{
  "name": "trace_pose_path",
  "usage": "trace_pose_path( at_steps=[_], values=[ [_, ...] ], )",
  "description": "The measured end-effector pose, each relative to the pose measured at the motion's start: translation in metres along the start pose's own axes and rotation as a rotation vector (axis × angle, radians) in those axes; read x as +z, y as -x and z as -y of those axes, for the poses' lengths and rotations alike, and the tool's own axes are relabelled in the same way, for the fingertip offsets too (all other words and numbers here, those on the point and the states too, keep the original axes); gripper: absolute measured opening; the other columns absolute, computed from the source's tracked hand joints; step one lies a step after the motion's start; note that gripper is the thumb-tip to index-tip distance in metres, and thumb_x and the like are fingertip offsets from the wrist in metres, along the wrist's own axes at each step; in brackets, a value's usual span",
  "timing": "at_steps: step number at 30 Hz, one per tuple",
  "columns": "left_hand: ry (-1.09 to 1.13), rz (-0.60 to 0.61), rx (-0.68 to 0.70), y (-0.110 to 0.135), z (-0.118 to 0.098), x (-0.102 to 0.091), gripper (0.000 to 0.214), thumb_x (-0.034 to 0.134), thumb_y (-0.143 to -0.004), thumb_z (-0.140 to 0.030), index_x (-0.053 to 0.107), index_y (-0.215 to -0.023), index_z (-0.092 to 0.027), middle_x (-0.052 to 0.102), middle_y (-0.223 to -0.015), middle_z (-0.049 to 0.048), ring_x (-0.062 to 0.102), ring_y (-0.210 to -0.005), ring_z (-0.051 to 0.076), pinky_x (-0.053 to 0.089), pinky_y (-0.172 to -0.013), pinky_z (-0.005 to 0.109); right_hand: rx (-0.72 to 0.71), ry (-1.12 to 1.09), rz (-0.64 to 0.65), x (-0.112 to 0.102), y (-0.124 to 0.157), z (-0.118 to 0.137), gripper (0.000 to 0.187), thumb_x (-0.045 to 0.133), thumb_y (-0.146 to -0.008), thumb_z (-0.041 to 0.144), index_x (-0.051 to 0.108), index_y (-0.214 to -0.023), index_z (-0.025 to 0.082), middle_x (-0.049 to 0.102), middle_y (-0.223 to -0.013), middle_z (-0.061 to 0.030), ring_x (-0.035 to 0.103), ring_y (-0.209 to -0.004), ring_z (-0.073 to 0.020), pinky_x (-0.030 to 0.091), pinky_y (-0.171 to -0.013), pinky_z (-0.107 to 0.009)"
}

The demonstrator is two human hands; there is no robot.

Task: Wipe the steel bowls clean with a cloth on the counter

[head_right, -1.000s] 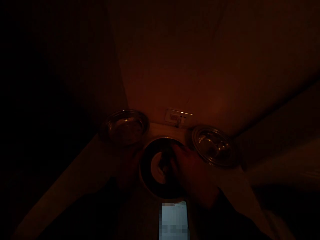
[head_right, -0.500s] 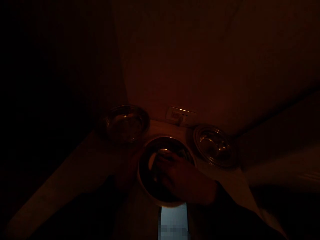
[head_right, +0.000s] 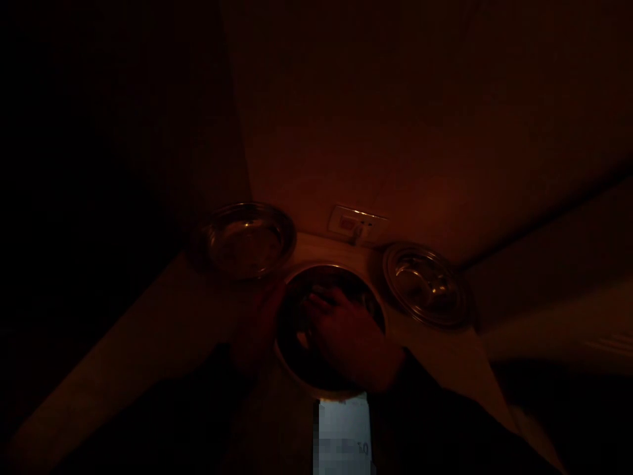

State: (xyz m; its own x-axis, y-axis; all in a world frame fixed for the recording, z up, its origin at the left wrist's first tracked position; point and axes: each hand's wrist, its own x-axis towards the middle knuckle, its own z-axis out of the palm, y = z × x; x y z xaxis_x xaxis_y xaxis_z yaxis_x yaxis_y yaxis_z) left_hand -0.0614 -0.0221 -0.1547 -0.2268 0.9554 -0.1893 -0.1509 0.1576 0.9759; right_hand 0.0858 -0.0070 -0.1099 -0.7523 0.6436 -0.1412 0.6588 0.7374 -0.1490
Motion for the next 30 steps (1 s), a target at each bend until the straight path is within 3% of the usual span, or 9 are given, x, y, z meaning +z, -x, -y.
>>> trace_pose_path(
  at_steps=[8,14,20,25,28,30],
  values=[
    [-0.048,-0.1,-0.049,0.002,0.001,0.002,0.035,0.043,-0.086,-0.035,0.064,-0.104,-0.014,0.065,-0.114,0.0105,0.057,-0.108,0.025,0.04,-0.097,0.038,-0.189,-0.098,0.106,-0.006,0.012,0.002,0.043,0.046,-0.085,0.01,0.057,-0.123,0.027,0.059,-0.126,-0.0028,0.047,-0.12,-0.0192,0.04,-0.099,-0.037],
    [-0.029,-0.004,0.001,0.001,-0.001,-0.001,0.033,0.041,-0.087,-0.034,0.065,-0.102,-0.017,0.066,-0.112,0.007,0.058,-0.107,0.024,0.041,-0.096,0.036,-0.061,0.073,0.076,0.0,0.004,0.003,0.046,0.044,-0.086,0.011,0.048,-0.13,0.022,0.05,-0.137,-0.0064,0.045,-0.121,-0.0257,0.052,-0.081,-0.038],
    [-0.07,0.073,-0.002,-0.004,-0.006,-0.008,0.032,0.045,-0.084,-0.031,0.066,-0.102,-0.015,0.067,-0.111,0.0075,0.06,-0.103,0.023,0.044,-0.092,0.033,0.108,0.155,0.054,-0.007,-0.004,0.003,0.037,0.043,-0.088,0.02,0.052,-0.124,0.015,0.064,-0.116,-0.0124,0.054,-0.105,-0.0291,0.054,-0.072,-0.039],
    [-0.096,0.024,0.0,-0.008,-0.001,-0.008,0.031,0.048,-0.081,-0.034,0.067,-0.098,-0.015,0.069,-0.107,0.007,0.06,-0.102,0.024,0.043,-0.091,0.034,0.079,0.126,0.046,-0.008,-0.004,0.003,0.033,0.045,-0.088,0.021,0.057,-0.118,0.021,0.064,-0.118,-0.0098,0.053,-0.108,-0.0281,0.054,-0.071,-0.036],
    [-0.139,-0.062,-0.005,-0.006,-0.001,-0.006,0.03,0.046,-0.083,-0.033,0.067,-0.095,-0.016,0.07,-0.103,0.0065,0.06,-0.1,0.023,0.044,-0.089,0.033,0.002,0.101,0.045,-0.008,-0.002,0.003,0.036,0.047,-0.087,0.019,0.057,-0.121,0.023,0.06,-0.124,-0.008,0.049,-0.116,-0.0281,0.053,-0.077,-0.038],
    [-0.154,-0.04,0.045,-0.004,-0.004,-0.005,0.03,0.045,-0.084,-0.032,0.067,-0.095,-0.016,0.07,-0.099,0.0058,0.062,-0.096,0.023,0.045,-0.086,0.033,-0.061,0.079,0.05,-0.008,0.002,0.004,0.04,0.046,-0.086,0.017,0.055,-0.124,0.026,0.058,-0.128,-0.0061,0.048,-0.118,-0.0268,0.053,-0.079,-0.038]
  ],
)
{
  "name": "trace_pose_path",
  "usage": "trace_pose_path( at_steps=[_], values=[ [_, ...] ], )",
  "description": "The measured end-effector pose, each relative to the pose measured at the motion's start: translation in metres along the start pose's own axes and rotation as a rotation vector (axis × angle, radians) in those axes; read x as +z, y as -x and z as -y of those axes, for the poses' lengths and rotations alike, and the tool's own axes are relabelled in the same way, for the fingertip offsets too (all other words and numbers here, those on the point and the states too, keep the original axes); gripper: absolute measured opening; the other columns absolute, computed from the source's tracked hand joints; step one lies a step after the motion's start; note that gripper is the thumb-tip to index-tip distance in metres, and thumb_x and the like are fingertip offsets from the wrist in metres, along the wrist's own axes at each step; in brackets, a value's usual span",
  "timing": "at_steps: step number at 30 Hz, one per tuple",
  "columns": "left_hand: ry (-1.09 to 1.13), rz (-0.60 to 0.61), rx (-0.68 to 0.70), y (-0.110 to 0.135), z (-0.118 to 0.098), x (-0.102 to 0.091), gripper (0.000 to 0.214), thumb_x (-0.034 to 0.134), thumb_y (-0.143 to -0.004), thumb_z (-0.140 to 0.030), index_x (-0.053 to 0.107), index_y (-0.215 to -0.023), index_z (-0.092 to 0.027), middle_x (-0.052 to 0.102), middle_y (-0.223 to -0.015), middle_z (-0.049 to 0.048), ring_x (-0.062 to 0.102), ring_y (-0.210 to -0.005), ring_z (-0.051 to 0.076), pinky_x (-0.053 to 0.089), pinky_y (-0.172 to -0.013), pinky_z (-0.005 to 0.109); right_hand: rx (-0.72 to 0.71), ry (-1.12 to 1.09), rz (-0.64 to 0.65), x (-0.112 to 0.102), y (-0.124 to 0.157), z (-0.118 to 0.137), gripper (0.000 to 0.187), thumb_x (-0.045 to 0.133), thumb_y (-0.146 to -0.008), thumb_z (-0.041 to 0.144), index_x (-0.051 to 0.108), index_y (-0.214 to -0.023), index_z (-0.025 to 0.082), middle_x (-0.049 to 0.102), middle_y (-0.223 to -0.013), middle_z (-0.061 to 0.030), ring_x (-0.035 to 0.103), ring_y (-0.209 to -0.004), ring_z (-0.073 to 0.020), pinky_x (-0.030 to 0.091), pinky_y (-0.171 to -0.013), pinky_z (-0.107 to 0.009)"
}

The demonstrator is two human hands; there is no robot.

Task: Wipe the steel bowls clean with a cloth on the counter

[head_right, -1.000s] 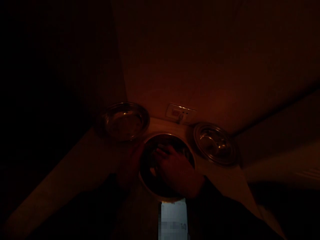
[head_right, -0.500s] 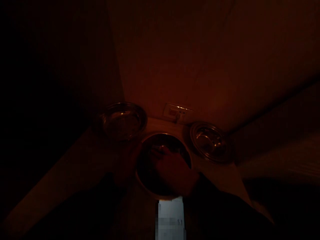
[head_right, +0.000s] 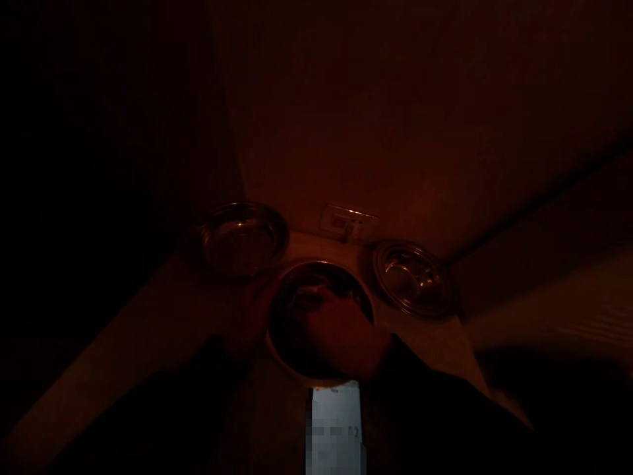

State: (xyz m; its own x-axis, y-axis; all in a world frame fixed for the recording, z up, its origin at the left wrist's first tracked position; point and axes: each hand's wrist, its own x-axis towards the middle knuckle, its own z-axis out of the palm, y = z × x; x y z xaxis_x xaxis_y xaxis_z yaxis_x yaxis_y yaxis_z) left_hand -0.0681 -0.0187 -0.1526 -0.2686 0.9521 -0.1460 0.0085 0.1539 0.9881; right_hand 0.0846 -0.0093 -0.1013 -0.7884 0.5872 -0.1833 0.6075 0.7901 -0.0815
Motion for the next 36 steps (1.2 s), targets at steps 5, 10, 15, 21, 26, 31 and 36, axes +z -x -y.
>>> trace_pose_path(
  at_steps=[5,10,15,21,26,31,36],
  values=[
    [-0.138,0.088,0.067,-0.001,-0.007,-0.007,0.031,0.047,-0.083,-0.034,0.07,-0.095,-0.016,0.072,-0.096,0.0055,0.063,-0.094,0.024,0.047,-0.085,0.034,-0.02,-0.005,-0.004,0.0,0.007,0.0,0.041,0.046,-0.088,0.018,0.053,-0.126,0.03,0.054,-0.133,-0.0021,0.05,-0.115,-0.0255,0.054,-0.076,-0.037],
    [-0.203,0.18,0.158,-0.005,-0.008,-0.015,0.038,0.044,-0.086,-0.032,0.063,-0.114,-0.015,0.065,-0.118,0.0066,0.058,-0.111,0.023,0.041,-0.099,0.035,-0.017,0.025,-0.002,0.0,0.006,-0.003,0.043,0.046,-0.088,0.02,0.049,-0.13,0.033,0.051,-0.135,-0.0049,0.057,-0.105,-0.0245,0.055,-0.07,-0.036],
    [-0.174,0.308,0.181,-0.007,-0.01,-0.022,0.046,0.046,-0.085,-0.029,0.054,-0.126,-0.011,0.054,-0.133,0.0088,0.049,-0.123,0.021,0.034,-0.107,0.034,-0.008,0.021,0.006,-0.002,0.006,-0.003,0.039,0.044,-0.089,0.019,0.053,-0.125,0.03,0.054,-0.132,-0.0067,0.056,-0.105,-0.0238,0.054,-0.071,-0.036],
    [-0.127,0.31,0.217,-0.009,-0.002,-0.021,0.046,0.046,-0.083,-0.027,0.055,-0.126,-0.013,0.055,-0.132,0.0091,0.05,-0.122,0.022,0.035,-0.106,0.037,0.097,-0.003,0.003,0.0,-0.001,-0.004,0.037,0.043,-0.089,0.019,0.055,-0.124,0.022,0.058,-0.127,-0.0093,0.05,-0.116,-0.0252,0.052,-0.084,-0.037],
    [-0.102,0.277,0.212,-0.011,0.001,-0.018,0.045,0.046,-0.083,-0.028,0.055,-0.124,-0.011,0.055,-0.132,0.0098,0.051,-0.121,0.022,0.036,-0.106,0.037,0.061,0.025,0.021,0.001,0.0,-0.005,0.039,0.044,-0.088,0.02,0.053,-0.127,0.02,0.056,-0.13,-0.0097,0.048,-0.118,-0.0294,0.054,-0.079,-0.041],
    [-0.081,0.276,0.173,-0.01,-0.002,-0.017,0.046,0.045,-0.084,-0.027,0.053,-0.126,-0.009,0.055,-0.131,0.0105,0.052,-0.121,0.021,0.038,-0.104,0.034,-0.076,-0.013,0.021,0.004,0.01,-0.011,0.041,0.046,-0.087,0.016,0.052,-0.126,0.028,0.05,-0.137,-0.0008,0.047,-0.12,-0.0248,0.053,-0.084,-0.039],
    [-0.045,0.277,0.187,-0.01,0.001,-0.016,0.042,0.045,-0.082,-0.023,0.057,-0.12,-0.012,0.06,-0.126,0.0093,0.057,-0.114,0.021,0.042,-0.101,0.036,-0.011,-0.004,0.009,0.008,0.005,-0.011,0.042,0.045,-0.087,0.015,0.051,-0.128,0.025,0.05,-0.136,-0.0037,0.044,-0.123,-0.0257,0.052,-0.086,-0.039]
  ],
)
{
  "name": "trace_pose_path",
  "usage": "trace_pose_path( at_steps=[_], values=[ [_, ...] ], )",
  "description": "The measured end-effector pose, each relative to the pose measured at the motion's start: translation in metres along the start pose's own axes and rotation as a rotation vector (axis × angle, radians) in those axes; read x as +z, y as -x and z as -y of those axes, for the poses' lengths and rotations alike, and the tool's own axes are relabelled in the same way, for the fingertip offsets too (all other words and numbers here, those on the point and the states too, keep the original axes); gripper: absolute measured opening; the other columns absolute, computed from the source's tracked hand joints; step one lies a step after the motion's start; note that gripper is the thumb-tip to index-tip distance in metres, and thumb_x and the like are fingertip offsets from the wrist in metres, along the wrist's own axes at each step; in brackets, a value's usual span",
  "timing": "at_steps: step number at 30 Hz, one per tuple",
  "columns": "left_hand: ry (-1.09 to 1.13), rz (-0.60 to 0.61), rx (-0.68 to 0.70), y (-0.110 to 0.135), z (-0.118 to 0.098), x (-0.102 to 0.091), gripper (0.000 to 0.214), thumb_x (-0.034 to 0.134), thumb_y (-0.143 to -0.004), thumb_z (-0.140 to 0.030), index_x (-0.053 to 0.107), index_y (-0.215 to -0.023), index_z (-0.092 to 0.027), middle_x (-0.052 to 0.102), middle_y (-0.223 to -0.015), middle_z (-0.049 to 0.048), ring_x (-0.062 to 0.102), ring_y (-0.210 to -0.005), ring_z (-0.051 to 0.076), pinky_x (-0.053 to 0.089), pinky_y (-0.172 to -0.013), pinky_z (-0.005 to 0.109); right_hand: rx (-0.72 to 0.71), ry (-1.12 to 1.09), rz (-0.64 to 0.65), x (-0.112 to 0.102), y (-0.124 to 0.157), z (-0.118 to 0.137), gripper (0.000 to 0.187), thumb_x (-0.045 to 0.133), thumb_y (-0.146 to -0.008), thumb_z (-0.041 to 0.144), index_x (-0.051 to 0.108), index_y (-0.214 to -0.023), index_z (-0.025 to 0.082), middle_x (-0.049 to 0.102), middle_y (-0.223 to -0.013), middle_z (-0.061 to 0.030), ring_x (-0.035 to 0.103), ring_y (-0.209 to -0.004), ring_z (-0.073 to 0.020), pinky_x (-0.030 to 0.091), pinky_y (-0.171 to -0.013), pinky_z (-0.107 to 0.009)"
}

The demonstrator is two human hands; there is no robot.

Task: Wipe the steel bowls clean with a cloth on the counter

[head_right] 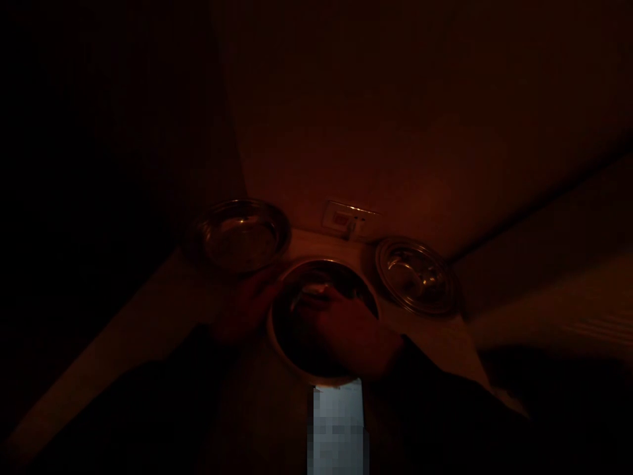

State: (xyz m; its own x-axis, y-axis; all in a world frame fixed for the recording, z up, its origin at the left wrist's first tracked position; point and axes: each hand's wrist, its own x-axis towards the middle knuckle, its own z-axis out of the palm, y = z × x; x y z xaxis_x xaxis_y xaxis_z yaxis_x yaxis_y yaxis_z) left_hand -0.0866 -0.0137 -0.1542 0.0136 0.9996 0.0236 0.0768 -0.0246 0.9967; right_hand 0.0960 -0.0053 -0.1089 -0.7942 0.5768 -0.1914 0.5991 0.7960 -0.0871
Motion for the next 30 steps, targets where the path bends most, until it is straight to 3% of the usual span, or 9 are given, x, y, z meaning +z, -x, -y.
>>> trace_pose_path(
  at_steps=[3,7,14,17,22,26,30],
  values=[
    [-0.032,-0.04,0.009,0.0,0.002,0.0,0.041,0.047,-0.079,-0.022,0.058,-0.118,-0.01,0.062,-0.123,0.0112,0.057,-0.113,0.022,0.042,-0.1,0.038,0.082,0.04,-0.01,0.0,-0.009,0.006,0.04,0.043,-0.088,0.014,0.052,-0.127,0.018,0.057,-0.129,-0.0089,0.048,-0.118,-0.027,0.053,-0.084,-0.039],
    [-0.045,-0.071,0.011,-0.001,0.001,0.001,0.04,0.049,-0.082,-0.028,0.059,-0.115,-0.009,0.063,-0.12,0.0123,0.058,-0.111,0.022,0.043,-0.1,0.036,0.098,0.091,-0.011,-0.003,-0.015,0.014,0.036,0.043,-0.089,0.014,0.054,-0.123,0.017,0.061,-0.123,-0.0104,0.052,-0.114,-0.0279,0.054,-0.077,-0.037],
    [-0.031,-0.096,-0.004,0.001,-0.005,0.005,0.037,0.045,-0.084,-0.025,0.06,-0.115,-0.012,0.063,-0.121,0.0089,0.058,-0.112,0.02,0.043,-0.099,0.033,-0.07,0.036,0.031,-0.01,-0.002,0.011,0.039,0.046,-0.088,0.014,0.054,-0.124,0.029,0.054,-0.132,-0.0018,0.051,-0.113,-0.0254,0.054,-0.073,-0.035],
    [-0.032,-0.094,0.014,0.001,-0.004,0.006,0.036,0.045,-0.085,-0.026,0.061,-0.114,-0.013,0.064,-0.12,0.0073,0.059,-0.111,0.019,0.044,-0.098,0.032,-0.103,0.037,0.055,-0.008,0.001,0.012,0.042,0.046,-0.088,0.014,0.051,-0.127,0.028,0.053,-0.134,-0.0019,0.051,-0.113,-0.0254,0.053,-0.074,-0.035],
    [-0.003,-0.048,0.025,0.002,-0.003,0.004,0.04,0.045,-0.086,-0.029,0.06,-0.118,-0.012,0.063,-0.122,0.0082,0.058,-0.112,0.02,0.043,-0.099,0.032,0.044,0.092,0.029,-0.007,-0.006,0.019,0.04,0.043,-0.09,0.017,0.049,-0.129,0.018,0.052,-0.135,-0.0086,0.045,-0.119,-0.0283,0.053,-0.072,-0.035],
    [-0.002,-0.073,-0.049,0.002,-0.006,0.004,0.039,0.047,-0.085,-0.027,0.061,-0.116,-0.01,0.064,-0.12,0.0094,0.058,-0.113,0.021,0.043,-0.099,0.033,0.082,-0.02,-0.013,-0.01,-0.01,0.02,0.037,0.041,-0.093,0.039,0.057,-0.121,0.02,0.06,-0.124,-0.0084,0.048,-0.116,-0.0273,0.05,-0.081,-0.036],
    [-0.001,-0.096,-0.062,0.002,-0.007,0.006,0.036,0.048,-0.084,-0.024,0.062,-0.114,-0.012,0.063,-0.122,0.0078,0.057,-0.114,0.02,0.043,-0.1,0.032,0.143,-0.091,-0.043,-0.01,-0.012,0.017,0.038,0.029,-0.097,0.036,0.059,-0.117,0.024,0.062,-0.12,-0.0057,0.051,-0.114,-0.023,0.046,-0.09,-0.038]
  ],
)
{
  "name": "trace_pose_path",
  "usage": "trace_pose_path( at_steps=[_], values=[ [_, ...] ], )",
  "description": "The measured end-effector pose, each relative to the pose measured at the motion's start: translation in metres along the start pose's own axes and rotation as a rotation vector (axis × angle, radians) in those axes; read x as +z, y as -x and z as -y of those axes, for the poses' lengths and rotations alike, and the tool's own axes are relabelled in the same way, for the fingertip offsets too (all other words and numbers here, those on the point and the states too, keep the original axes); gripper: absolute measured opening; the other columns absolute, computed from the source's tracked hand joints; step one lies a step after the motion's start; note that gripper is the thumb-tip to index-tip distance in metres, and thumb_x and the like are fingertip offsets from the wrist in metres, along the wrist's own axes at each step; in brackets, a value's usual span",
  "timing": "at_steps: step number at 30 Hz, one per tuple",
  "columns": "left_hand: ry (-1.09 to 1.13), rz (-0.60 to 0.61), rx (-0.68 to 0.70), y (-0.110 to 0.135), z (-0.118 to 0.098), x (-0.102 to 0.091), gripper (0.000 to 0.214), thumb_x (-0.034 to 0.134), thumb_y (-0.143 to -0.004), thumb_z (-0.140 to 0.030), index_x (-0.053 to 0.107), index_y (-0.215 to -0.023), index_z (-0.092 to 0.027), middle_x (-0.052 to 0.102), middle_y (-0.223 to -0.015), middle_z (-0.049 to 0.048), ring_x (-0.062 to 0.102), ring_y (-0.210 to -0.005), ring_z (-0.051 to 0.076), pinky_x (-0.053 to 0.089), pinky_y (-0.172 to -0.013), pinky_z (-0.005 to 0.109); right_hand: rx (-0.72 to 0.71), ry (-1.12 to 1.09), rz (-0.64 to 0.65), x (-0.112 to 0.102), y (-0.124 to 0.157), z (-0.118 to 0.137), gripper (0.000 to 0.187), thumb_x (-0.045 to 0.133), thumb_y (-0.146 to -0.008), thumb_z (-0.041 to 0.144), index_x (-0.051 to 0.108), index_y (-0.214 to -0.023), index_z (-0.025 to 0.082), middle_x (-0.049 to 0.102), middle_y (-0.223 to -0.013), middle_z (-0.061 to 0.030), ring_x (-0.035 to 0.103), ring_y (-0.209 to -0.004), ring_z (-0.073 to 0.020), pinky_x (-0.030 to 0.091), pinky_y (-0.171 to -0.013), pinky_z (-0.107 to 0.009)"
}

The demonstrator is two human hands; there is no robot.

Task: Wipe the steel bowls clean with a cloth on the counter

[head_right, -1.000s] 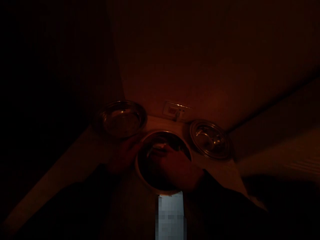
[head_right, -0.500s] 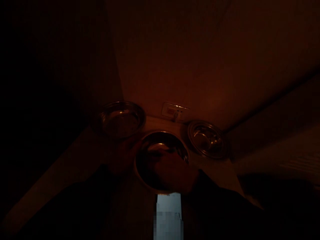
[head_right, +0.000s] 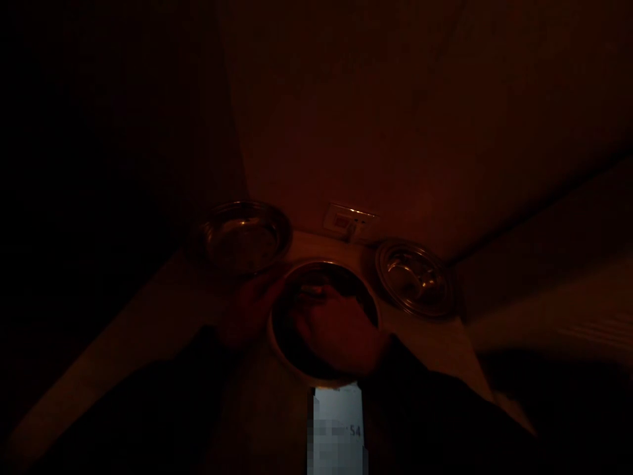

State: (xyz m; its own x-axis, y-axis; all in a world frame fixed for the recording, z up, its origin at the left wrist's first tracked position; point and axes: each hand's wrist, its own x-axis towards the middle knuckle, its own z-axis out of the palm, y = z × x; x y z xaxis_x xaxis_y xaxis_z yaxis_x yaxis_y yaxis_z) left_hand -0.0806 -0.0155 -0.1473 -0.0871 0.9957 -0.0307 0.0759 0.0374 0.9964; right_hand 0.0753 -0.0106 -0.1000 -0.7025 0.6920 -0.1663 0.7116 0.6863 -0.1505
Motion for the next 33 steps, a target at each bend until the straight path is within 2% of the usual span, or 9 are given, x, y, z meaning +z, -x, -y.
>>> trace_pose_path(
  at_steps=[3,8,12,18,22,26,28,33],
  values=[
    [-0.004,0.006,0.007,0.0,0.001,0.0,0.037,0.047,-0.085,-0.026,0.061,-0.115,-0.011,0.063,-0.122,0.0085,0.057,-0.114,0.02,0.042,-0.101,0.033,0.024,-0.001,-0.009,0.001,0.0,0.001,0.033,0.037,-0.095,0.033,0.059,-0.118,0.026,0.061,-0.122,-0.0046,0.05,-0.115,-0.0229,0.046,-0.09,-0.038],
    [0.02,0.048,0.072,0.0,0.002,0.0,0.036,0.046,-0.086,-0.026,0.062,-0.115,-0.012,0.063,-0.122,0.0082,0.06,-0.11,0.02,0.044,-0.099,0.033,-0.019,0.056,0.041,0.001,0.009,-0.001,0.032,0.049,-0.089,0.031,0.056,-0.12,0.029,0.06,-0.125,-0.0024,0.049,-0.116,-0.0259,0.051,-0.082,-0.039],
    [0.016,0.031,0.082,0.001,0.004,0.001,0.036,0.046,-0.086,-0.025,0.061,-0.116,-0.013,0.062,-0.123,0.0079,0.059,-0.111,0.02,0.045,-0.098,0.033,0.025,0.141,0.056,0.005,0.015,-0.01,0.03,0.047,-0.09,0.029,0.057,-0.119,0.028,0.058,-0.128,-0.0026,0.05,-0.114,-0.0283,0.052,-0.077,-0.04],
    [0.014,0.032,0.049,0.002,0.007,0.002,0.038,0.046,-0.085,-0.026,0.06,-0.117,-0.01,0.061,-0.124,0.0105,0.057,-0.114,0.021,0.043,-0.1,0.033,0.077,0.198,0.048,0.006,0.007,-0.013,0.037,0.041,-0.091,0.023,0.052,-0.126,0.02,0.06,-0.125,-0.0092,0.052,-0.11,-0.0307,0.054,-0.072,-0.04],
    [0.016,-0.014,0.049,0.003,0.006,0.004,0.038,0.046,-0.085,-0.027,0.061,-0.117,-0.011,0.062,-0.123,0.0093,0.057,-0.114,0.021,0.042,-0.101,0.034,-0.009,0.159,0.058,0.003,0.008,-0.012,0.035,0.042,-0.091,0.025,0.054,-0.123,0.019,0.059,-0.126,-0.0089,0.05,-0.114,-0.0301,0.054,-0.075,-0.04],
    [0.005,-0.024,0.06,0.005,0.001,0.004,0.038,0.044,-0.086,-0.027,0.061,-0.116,-0.011,0.063,-0.122,0.0078,0.057,-0.114,0.02,0.042,-0.1,0.032,-0.121,0.1,0.093,0.002,0.014,-0.01,0.037,0.046,-0.089,0.02,0.053,-0.125,0.025,0.053,-0.133,-0.0048,0.046,-0.119,-0.0277,0.054,-0.077,-0.036],
    [-0.001,-0.012,0.059,0.005,0.0,0.004,0.037,0.044,-0.086,-0.026,0.062,-0.115,-0.011,0.063,-0.121,0.0077,0.057,-0.113,0.02,0.043,-0.1,0.031,-0.118,0.102,0.093,0.002,0.014,-0.009,0.038,0.046,-0.088,0.017,0.052,-0.125,0.025,0.053,-0.134,-0.0038,0.046,-0.119,-0.0274,0.055,-0.077,-0.037],
    [0.004,-0.01,0.048,0.003,0.004,0.004,0.038,0.045,-0.086,-0.027,0.06,-0.117,-0.01,0.062,-0.123,0.0097,0.057,-0.114,0.02,0.042,-0.101,0.032,-0.043,0.161,0.053,0.005,0.003,-0.008,0.038,0.044,-0.088,0.012,0.053,-0.125,0.014,0.056,-0.129,-0.0097,0.047,-0.119,-0.028,0.051,-0.088,-0.041]
  ],
)
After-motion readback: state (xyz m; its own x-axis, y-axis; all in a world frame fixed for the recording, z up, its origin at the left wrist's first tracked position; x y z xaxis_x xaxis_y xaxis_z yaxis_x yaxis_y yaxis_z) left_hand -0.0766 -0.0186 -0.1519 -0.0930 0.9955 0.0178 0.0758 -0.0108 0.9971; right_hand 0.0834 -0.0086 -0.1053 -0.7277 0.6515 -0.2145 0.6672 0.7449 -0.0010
